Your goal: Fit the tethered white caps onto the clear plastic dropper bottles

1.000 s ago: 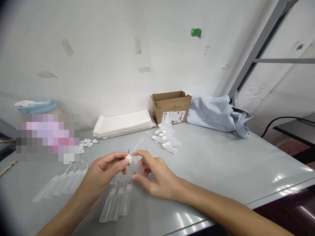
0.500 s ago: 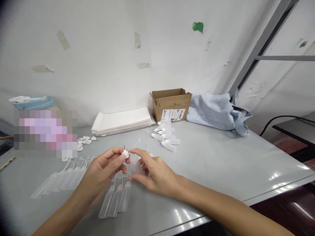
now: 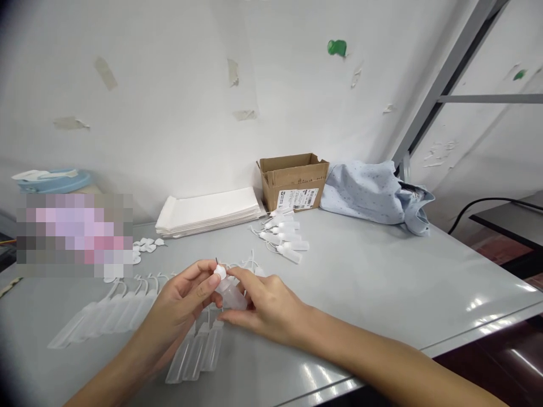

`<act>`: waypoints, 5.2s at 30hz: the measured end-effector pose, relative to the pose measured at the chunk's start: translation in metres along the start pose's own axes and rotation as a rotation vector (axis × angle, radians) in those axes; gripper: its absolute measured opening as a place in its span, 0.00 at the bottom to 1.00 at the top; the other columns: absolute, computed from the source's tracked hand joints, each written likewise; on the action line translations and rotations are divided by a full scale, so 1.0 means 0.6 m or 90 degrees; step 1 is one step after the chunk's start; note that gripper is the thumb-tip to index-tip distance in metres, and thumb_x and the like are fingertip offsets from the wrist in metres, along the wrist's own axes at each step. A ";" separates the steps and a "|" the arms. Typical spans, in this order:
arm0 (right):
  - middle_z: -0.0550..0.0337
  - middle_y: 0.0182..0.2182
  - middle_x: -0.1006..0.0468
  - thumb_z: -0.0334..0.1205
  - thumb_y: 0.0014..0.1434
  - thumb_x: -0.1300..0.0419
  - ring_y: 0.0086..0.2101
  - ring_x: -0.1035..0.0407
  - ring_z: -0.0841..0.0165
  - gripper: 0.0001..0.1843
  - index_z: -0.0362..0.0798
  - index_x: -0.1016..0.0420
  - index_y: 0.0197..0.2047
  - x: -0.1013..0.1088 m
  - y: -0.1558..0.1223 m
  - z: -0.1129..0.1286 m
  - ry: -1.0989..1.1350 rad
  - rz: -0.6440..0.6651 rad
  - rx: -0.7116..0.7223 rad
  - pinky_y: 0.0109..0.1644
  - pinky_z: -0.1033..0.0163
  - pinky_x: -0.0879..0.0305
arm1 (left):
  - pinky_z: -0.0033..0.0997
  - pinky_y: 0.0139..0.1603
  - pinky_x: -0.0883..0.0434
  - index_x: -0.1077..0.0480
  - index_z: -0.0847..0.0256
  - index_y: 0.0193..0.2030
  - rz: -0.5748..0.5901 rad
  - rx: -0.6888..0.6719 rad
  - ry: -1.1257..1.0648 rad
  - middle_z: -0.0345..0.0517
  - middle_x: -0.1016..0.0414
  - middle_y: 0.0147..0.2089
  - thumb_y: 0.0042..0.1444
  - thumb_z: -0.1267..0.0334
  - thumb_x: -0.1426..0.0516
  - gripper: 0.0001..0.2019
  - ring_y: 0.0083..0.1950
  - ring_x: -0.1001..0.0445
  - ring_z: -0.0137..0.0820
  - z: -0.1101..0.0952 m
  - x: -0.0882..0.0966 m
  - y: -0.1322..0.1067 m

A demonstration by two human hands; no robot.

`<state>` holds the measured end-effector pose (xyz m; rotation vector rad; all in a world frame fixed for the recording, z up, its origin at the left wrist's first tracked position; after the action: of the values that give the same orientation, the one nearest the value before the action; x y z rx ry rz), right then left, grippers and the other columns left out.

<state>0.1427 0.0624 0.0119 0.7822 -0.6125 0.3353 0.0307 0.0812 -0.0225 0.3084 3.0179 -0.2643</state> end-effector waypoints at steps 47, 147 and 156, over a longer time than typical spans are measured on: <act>0.63 0.20 0.27 0.48 0.61 0.45 0.15 0.36 0.77 0.13 0.46 0.35 0.36 0.033 -0.009 0.008 -0.141 -0.159 -0.005 0.17 0.73 0.40 | 0.27 0.36 0.33 0.28 0.58 0.38 0.034 -0.143 0.208 0.44 0.27 0.38 0.55 0.57 0.45 0.09 0.39 0.30 0.34 -0.044 0.000 0.004; 0.52 0.32 0.28 0.38 0.63 0.46 0.30 0.32 0.69 0.11 0.42 0.31 0.46 0.044 0.010 0.043 -0.093 -0.059 0.142 0.27 0.67 0.31 | 0.25 0.29 0.35 0.33 0.63 0.27 0.208 -0.058 0.207 0.40 0.31 0.25 0.63 0.56 0.53 0.18 0.26 0.35 0.25 -0.028 -0.035 -0.017; 0.54 0.28 0.28 0.38 0.64 0.49 0.26 0.33 0.69 0.11 0.41 0.29 0.44 0.036 0.004 0.051 -0.129 -0.051 0.172 0.26 0.67 0.35 | 0.24 0.26 0.36 0.34 0.63 0.22 0.250 0.006 0.150 0.38 0.34 0.20 0.59 0.50 0.50 0.21 0.22 0.34 0.25 0.000 -0.041 -0.011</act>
<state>0.1467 0.0428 0.0435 1.1058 -0.7320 0.2703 0.0532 0.0698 -0.0189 0.9802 3.0870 -0.2198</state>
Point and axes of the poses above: each hand's wrist, its own y-axis towards the middle knuckle, its own x-axis out of the back of the hand, z = x × y, the point moved 9 cm from there along y, towards the middle knuckle
